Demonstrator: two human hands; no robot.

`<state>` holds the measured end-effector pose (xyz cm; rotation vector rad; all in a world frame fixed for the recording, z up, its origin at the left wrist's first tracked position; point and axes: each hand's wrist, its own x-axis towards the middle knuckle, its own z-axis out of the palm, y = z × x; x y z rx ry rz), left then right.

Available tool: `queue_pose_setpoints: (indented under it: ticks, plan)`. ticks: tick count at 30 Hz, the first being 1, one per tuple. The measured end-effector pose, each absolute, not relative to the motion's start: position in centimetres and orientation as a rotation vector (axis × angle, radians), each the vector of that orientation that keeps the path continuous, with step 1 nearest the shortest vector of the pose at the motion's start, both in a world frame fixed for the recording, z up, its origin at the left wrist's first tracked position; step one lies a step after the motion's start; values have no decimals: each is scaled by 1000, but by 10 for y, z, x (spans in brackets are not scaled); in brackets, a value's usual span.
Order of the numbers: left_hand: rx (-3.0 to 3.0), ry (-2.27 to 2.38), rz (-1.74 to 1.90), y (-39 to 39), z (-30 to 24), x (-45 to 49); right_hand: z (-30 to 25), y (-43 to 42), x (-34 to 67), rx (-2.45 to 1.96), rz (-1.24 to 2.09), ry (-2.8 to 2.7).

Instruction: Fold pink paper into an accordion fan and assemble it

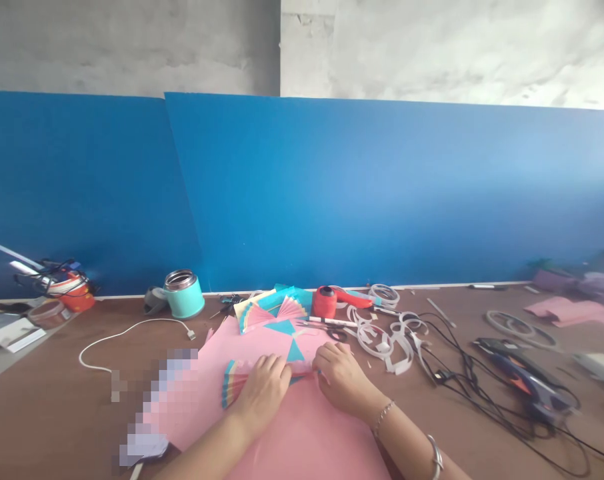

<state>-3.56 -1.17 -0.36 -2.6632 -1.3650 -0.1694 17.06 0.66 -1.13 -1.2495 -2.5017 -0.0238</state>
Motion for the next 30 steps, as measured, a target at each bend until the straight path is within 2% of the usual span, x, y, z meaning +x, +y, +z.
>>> queue_pose_setpoints:
  ticks: [9, 18, 24, 30]
  plan:
    - [-2723, -1426, -190, -13, -15, -33, -4, 3, 168, -1261, -2, -2585]
    - [-2876, -1855, -409, 8, 12, -36, -16, 20, 174, -1242, 395, -2354]
    - [-2913, -1941, -287, 15, 21, -33, -14, 22, 170, -1280, 494, -2288]
    - [-2813, -2087, -163, 28, 13, -34, -10, 23, 169, -1498, 670, -2118]
